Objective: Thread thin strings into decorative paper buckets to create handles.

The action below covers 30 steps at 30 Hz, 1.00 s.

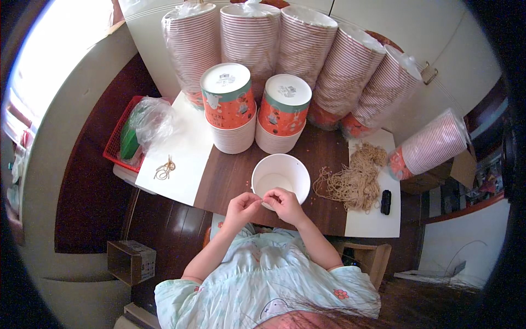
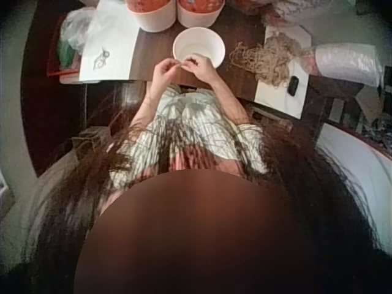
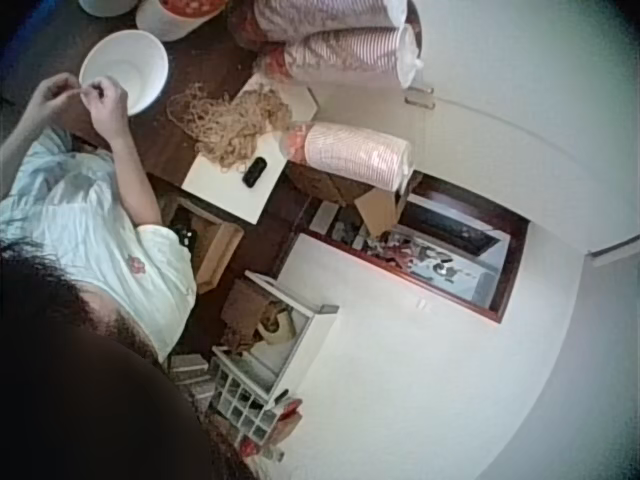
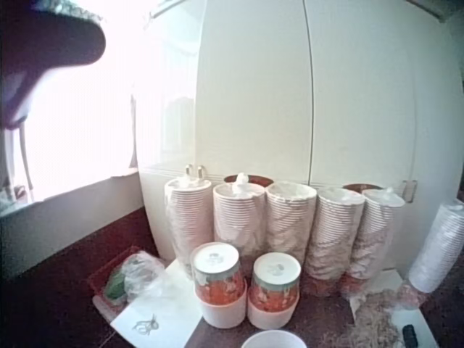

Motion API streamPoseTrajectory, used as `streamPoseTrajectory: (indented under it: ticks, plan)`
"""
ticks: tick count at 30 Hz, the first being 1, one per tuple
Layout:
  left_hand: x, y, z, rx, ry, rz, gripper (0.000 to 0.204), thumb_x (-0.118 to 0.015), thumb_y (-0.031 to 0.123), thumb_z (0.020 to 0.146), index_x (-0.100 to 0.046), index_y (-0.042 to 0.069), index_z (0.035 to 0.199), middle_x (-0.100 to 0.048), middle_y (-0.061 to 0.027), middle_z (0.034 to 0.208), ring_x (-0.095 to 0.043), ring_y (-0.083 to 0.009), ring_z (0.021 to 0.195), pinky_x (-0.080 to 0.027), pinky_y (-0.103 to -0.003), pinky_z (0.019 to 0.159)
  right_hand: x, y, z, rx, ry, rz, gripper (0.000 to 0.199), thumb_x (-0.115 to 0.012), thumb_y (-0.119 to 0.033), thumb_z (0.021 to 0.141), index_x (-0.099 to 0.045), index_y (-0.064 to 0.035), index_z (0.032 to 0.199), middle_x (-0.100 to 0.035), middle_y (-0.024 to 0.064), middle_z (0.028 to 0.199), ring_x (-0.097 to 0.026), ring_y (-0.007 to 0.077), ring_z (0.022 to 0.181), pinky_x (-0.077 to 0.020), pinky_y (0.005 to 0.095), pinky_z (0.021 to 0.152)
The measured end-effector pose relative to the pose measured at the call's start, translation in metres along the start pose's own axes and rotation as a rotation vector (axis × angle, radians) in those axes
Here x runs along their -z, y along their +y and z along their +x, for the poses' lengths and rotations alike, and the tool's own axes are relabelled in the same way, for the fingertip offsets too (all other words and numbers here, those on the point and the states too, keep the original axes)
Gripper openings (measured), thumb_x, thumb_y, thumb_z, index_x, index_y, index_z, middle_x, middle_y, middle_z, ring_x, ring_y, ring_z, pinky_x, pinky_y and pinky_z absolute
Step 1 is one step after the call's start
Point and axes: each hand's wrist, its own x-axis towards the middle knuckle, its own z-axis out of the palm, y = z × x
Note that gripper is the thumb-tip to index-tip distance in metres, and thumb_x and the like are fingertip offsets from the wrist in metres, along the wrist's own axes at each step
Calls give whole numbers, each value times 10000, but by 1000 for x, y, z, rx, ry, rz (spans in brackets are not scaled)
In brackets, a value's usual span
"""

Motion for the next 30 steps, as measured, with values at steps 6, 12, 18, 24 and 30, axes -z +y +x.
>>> streamPoseTrajectory:
  ticks: [6, 12, 18, 24, 30]
  plan:
    - [-2, -1, 0, 11, 43, 11, 74, -583, 59, 792, -612, -5, 817, -582, 12, 696, -503, -39, 624, -404, -177, 556, -1, 1, 0, -34, -8, -5, 138, -596, -144, 785, -582, -8, 808, -591, 84, 755, -565, 174, 678, -444, 281, 607]
    - [-4, -7, 1, -32, 55, -29, 88, -584, 83, 809, -615, 5, 835, -535, 61, 633, -413, 2, 553, -310, -159, 459, -2, 1, 0, -8, 23, -23, 122, -571, -131, 793, -552, -10, 786, -578, 96, 742, -565, 201, 679, -443, 296, 614]
    - [-4, -7, 1, -58, 42, -28, 80, -582, 76, 807, -617, 11, 838, -547, 54, 652, -422, -1, 560, -312, -159, 465, -3, 5, 0, 61, 54, -54, 85, -542, -86, 790, -516, -9, 767, -553, 108, 712, -551, 218, 662, -435, 310, 605]
    - [-2, -4, 1, -65, 71, 169, 107, -619, 82, 760, -614, 25, 851, -564, 0, 699, -475, -64, 597, -392, -201, 535, -1, 8, 1, -45, -6, 60, 87, -545, -95, 799, -534, -9, 789, -560, 90, 711, -537, 194, 642, -431, 285, 599]
    - [-1, 24, -2, -409, 120, 492, 144, -666, 75, 666, -613, 51, 798, -509, -73, 836, -505, -224, 833, -422, -298, 692, 2, -17, 8, 10, -51, -24, 112, -556, -116, 803, -556, -4, 804, -571, 85, 717, -552, 163, 662, -438, 288, 598]
